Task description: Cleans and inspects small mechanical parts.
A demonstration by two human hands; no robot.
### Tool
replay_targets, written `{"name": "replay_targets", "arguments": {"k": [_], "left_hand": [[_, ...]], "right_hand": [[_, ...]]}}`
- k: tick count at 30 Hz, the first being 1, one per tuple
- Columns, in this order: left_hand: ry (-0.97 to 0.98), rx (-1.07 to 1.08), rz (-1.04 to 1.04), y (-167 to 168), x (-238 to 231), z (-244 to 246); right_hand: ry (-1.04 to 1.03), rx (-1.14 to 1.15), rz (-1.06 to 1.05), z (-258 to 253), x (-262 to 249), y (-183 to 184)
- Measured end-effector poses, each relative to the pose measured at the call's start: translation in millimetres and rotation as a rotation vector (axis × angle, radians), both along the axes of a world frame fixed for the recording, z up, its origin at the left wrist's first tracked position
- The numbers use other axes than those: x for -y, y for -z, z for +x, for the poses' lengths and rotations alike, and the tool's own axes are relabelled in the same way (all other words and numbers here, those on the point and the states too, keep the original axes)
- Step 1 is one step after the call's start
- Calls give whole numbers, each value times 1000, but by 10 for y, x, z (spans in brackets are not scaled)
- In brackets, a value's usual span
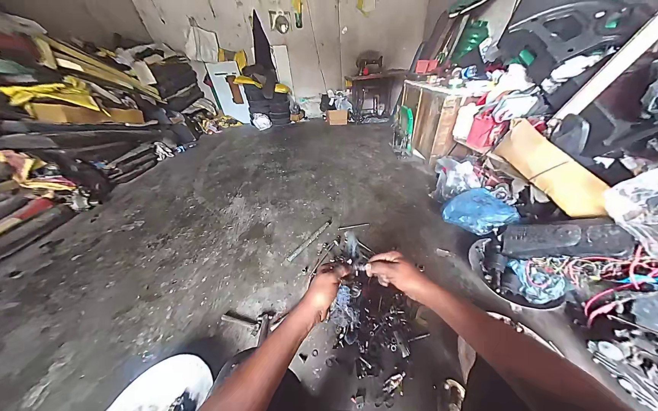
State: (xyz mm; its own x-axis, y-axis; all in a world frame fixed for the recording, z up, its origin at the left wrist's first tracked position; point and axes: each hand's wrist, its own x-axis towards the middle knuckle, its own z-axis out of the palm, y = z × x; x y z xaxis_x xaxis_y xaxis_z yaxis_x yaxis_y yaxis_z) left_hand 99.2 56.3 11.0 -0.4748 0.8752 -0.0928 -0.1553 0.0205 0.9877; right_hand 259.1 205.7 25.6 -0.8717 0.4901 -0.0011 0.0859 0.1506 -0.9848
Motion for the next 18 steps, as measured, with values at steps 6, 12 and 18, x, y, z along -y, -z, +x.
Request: {"name": "replay_targets", "arguments": {"k": [6, 12, 18], "left_hand": [[63, -106, -116, 176, -116, 0], [45, -3, -139, 178, -130, -1], [35, 104, -84, 53, -109, -21]], "right_hand": [[78, 113, -10, -43, -62, 169], [92, 91, -32, -7, -67, 160], [146, 84, -110, -62, -64, 76]]}}
